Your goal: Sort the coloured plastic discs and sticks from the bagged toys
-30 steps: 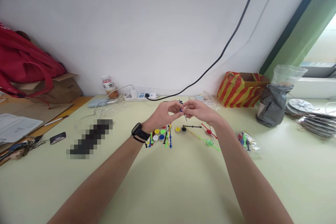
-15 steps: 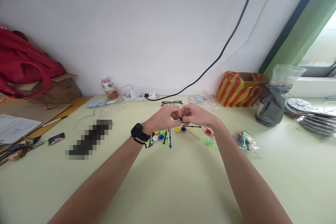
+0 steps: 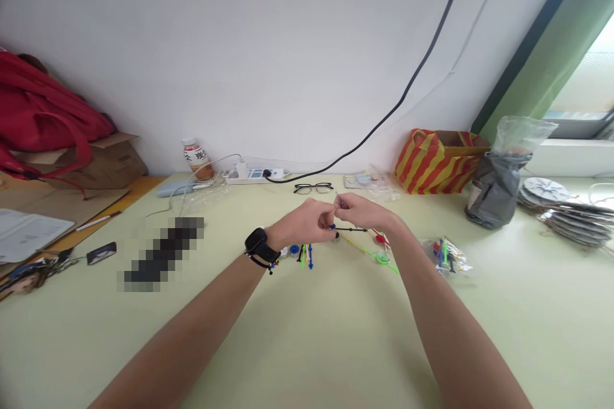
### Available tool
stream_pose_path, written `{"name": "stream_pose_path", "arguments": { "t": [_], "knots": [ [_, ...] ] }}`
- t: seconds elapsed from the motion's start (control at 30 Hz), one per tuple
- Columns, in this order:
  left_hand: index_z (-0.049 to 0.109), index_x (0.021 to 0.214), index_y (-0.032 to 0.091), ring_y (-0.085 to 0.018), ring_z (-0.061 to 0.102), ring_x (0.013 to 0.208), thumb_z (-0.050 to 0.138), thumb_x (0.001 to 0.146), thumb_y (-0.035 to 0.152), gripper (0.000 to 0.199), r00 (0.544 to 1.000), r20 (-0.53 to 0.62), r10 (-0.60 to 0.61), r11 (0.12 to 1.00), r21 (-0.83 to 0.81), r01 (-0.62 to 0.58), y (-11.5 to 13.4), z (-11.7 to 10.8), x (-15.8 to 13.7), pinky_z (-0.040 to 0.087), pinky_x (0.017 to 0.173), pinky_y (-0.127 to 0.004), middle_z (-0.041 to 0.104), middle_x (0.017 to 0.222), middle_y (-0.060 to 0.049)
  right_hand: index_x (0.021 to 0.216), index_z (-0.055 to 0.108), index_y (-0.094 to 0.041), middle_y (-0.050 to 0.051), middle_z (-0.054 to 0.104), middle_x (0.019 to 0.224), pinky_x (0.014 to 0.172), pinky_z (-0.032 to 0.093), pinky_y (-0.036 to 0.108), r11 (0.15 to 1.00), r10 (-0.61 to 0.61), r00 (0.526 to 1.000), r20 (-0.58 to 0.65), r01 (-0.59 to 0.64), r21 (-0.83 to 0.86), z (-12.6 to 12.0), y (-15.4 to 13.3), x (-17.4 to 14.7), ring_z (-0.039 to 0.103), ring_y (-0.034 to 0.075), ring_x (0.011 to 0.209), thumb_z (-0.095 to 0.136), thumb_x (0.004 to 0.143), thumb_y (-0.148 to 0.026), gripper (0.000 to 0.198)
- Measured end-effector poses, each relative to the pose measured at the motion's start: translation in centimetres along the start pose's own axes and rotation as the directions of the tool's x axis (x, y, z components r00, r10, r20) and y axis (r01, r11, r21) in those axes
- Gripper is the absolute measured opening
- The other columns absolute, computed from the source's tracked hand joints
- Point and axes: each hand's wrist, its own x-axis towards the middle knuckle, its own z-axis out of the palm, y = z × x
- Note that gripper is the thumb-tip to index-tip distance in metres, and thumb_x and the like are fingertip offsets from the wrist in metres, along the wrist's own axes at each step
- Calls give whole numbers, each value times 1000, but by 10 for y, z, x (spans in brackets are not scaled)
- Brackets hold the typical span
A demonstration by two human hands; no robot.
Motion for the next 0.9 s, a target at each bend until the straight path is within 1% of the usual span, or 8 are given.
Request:
{"name": "stream_pose_path", "arguments": {
  "t": [0.1,0.23,0.3,0.37,0.47,0.6,0.8,0.9],
  "knots": [
    [62,71,19,-16,64,68,71,70,18,9,995,96,-4,1000,-9,5,2,6,0,47,60,-26,70,74,-1,94,60,-21,1,58,80,56,36,24,987,108,988,-111,-120,-106,-3,10,3,50,15,70,54,84,-25,12],
    [78,88,21,-19,70,79,77,68,19,20,956,295,10,1000,-29,-2,4,18,0,51,65,-26,76,82,-2,102,65,-21,4,68,87,58,41,25,965,193,981,29,-184,-185,-1,18,5,60,17,73,62,84,-26,19],
    [82,85,22,-20,70,79,78,67,21,18,932,363,-22,1000,22,15,3,22,0,48,59,-26,77,83,-2,109,64,-22,5,72,94,59,43,26,950,240,966,98,-213,-227,1,20,5,65,18,74,64,85,-30,25],
    [83,80,22,-20,70,77,78,66,21,15,919,391,-46,997,68,21,0,23,0,46,55,-26,77,86,-2,112,63,-22,7,73,104,59,45,27,927,275,957,89,-239,-290,0,22,5,67,18,73,64,87,-34,27],
    [83,80,21,-19,68,75,79,64,20,16,918,395,-34,995,98,-6,-9,17,0,47,58,-26,76,92,-3,101,65,-22,8,72,111,62,46,28,891,290,957,12,-266,-367,-11,31,2,67,20,80,68,84,-36,22],
    [82,87,21,-19,68,77,85,62,25,26,928,363,-86,988,151,32,-18,5,0,48,63,-27,72,91,-3,83,68,-21,8,72,99,63,45,30,840,364,930,-38,-346,-418,-30,54,-4,66,25,87,78,71,-33,20],
    [79,102,25,-28,64,110,88,66,39,39,971,215,-105,977,207,60,-24,-2,-4,49,90,-32,70,108,-6,73,71,-21,4,70,78,60,45,29,807,474,879,42,-415,-421,-31,82,-7,66,24,77,84,58,-28,21],
    [79,99,23,-27,65,112,86,69,36,34,968,215,-128,978,192,87,-28,-2,-5,49,91,-31,72,112,-6,74,72,-21,4,70,78,59,45,29,809,480,875,56,-417,-414,-31,85,-6,66,23,75,82,60,-27,18]
  ]
}}
